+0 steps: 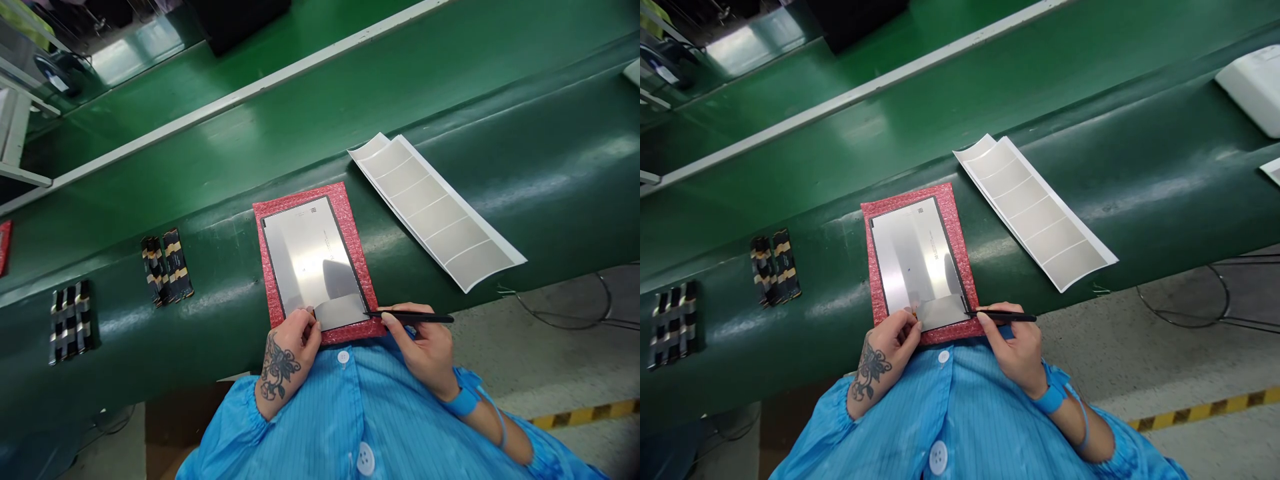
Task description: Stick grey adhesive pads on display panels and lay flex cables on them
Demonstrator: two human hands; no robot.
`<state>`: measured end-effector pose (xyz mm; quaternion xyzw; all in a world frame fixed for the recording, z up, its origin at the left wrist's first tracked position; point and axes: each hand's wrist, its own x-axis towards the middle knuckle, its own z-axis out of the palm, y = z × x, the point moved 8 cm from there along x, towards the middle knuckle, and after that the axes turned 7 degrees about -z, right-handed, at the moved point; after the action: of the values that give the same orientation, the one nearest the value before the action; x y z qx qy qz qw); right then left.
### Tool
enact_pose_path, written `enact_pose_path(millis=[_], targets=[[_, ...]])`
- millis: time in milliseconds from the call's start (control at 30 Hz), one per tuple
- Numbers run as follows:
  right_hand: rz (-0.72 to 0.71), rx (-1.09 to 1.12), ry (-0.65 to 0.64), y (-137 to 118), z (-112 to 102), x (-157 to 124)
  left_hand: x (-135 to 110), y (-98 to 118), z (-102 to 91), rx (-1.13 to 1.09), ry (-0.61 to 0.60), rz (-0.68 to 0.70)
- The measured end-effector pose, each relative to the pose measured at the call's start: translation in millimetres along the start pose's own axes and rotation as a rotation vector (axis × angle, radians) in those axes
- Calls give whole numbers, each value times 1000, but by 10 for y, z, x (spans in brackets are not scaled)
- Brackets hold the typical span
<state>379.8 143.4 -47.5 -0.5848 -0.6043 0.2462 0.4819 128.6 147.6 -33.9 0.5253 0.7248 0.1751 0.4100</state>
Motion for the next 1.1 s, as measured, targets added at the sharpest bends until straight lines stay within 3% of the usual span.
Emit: enact_pose_path(millis=[567,833,1000,1100], targets=[[-138,-31,22,-140,-23,51,-27,108,-1,134,90,215],[-146,-21,20,-173,2,61,-32,114,43,237,105,263],[-136,-8,19,-177,-8,83,-50,74,1,343,197,255],[-119,-8,16,-161,-5,84,-40,50,-31,344,154,244]])
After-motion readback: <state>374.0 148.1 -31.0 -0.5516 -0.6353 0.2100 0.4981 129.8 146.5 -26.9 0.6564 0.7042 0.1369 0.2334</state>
